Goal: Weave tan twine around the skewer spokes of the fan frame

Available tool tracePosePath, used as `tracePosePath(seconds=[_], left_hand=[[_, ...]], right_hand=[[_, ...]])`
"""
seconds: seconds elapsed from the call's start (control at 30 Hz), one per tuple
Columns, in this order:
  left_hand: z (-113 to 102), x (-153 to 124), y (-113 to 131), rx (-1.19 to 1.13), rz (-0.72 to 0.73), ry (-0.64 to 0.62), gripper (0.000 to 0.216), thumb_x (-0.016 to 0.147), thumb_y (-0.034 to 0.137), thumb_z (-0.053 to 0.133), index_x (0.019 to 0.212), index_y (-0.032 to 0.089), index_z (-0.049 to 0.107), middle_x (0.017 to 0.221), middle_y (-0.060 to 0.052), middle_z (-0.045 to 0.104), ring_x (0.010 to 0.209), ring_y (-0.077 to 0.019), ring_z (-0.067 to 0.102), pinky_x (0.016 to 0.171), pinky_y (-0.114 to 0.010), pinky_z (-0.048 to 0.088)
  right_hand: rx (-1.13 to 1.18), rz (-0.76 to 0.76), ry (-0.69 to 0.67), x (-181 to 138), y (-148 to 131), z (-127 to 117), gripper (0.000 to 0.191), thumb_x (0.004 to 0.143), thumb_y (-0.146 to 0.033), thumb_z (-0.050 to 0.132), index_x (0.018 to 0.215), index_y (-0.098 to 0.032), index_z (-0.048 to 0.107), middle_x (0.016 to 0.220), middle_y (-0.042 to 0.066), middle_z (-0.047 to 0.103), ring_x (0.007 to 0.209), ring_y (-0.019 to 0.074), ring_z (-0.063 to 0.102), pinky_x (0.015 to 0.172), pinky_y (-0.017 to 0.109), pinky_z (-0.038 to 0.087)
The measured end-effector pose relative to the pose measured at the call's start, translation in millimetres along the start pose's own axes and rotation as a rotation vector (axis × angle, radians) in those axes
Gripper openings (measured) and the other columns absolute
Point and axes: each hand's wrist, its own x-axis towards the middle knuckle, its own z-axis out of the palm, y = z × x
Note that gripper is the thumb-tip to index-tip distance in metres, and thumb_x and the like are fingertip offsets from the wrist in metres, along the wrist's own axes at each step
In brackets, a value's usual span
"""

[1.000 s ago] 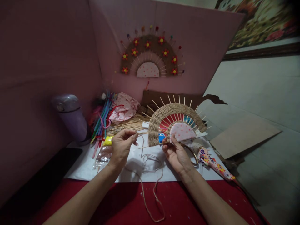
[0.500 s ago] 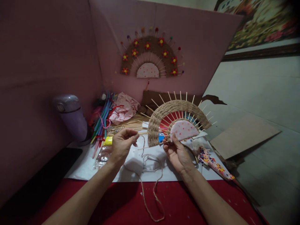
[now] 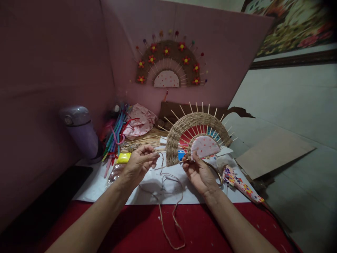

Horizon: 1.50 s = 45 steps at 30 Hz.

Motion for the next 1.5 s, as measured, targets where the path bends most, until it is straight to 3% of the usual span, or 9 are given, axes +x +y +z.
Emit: tracePosePath(seconds=[0.17,0.33,0.53,0.7,0.97,1.37,1.5], left_hand=[[3,-1,1,0.067,0.065,0.002,0.026,0.054,0.017,0.079,0.065,0.013,0.055,0.067,-0.001,0.063,0.047,-0.0066,0.052,0.041,-0.018,0.038],[5,-2,3,0.134,0.122,0.057,0.030,0.050,0.015,0.081,0.062,0.013,0.053,0.053,0.002,0.059,0.042,-0.0090,0.052,0.039,-0.019,0.039],[0,-1,4,0.006,0.004,-0.039,0.024,0.058,0.014,0.077,0.075,0.012,0.060,0.067,-0.005,0.066,0.049,-0.0071,0.054,0.044,-0.017,0.040],[1,-2,2,-0.002,-0.065,-0.035,0.021,0.057,0.012,0.076,0.073,0.011,0.063,0.064,-0.005,0.065,0.046,-0.0060,0.052,0.042,-0.015,0.035],[7,-3,-2,0.162,-0.008,0.008,0.023,0.052,0.009,0.072,0.073,0.013,0.063,0.059,-0.001,0.063,0.043,-0.0061,0.046,0.040,-0.018,0.030],[3,-3,-5,0.224,-0.033,-0.072,0.020,0.061,0.026,0.075,0.072,0.012,0.066,0.059,0.000,0.054,0.053,-0.0066,0.045,0.051,-0.019,0.035],[4,-4,-9,0.212,-0.132,-0.064,0.025,0.059,0.030,0.076,0.073,0.014,0.063,0.056,0.003,0.047,0.046,-0.0047,0.038,0.043,-0.018,0.027]], right_hand=[[-0.001,0.026,-0.014,-1,0,1,0.015,0.067,-0.018,0.074,0.073,-0.015,0.061,0.066,0.002,0.066,0.066,0.0120,0.064,0.051,0.017,0.051],[0.009,0.019,-0.015,-2,1,1,0.017,0.067,-0.019,0.074,0.078,-0.016,0.062,0.066,0.002,0.066,0.066,0.0124,0.064,0.051,0.017,0.051],[0.030,-0.010,0.048,0,-2,1,0.016,0.066,-0.013,0.074,0.070,-0.015,0.059,0.063,0.001,0.065,0.063,0.0129,0.064,0.049,0.018,0.051],[0.032,0.044,0.014,-2,0,2,0.014,0.067,-0.016,0.074,0.072,-0.016,0.060,0.064,0.001,0.065,0.067,0.0127,0.064,0.050,0.017,0.050],[-0.023,0.049,-0.034,-7,3,6,0.017,0.065,-0.017,0.076,0.071,-0.015,0.060,0.066,0.004,0.066,0.065,0.0129,0.064,0.050,0.017,0.050],[0.070,0.080,-0.008,-1,0,-1,0.013,0.068,-0.016,0.073,0.076,-0.016,0.062,0.066,0.004,0.066,0.065,0.0120,0.063,0.051,0.016,0.051],[0.073,0.084,-0.002,-3,0,1,0.014,0.067,-0.015,0.074,0.074,-0.016,0.062,0.065,0.003,0.065,0.066,0.0120,0.063,0.050,0.016,0.050]])
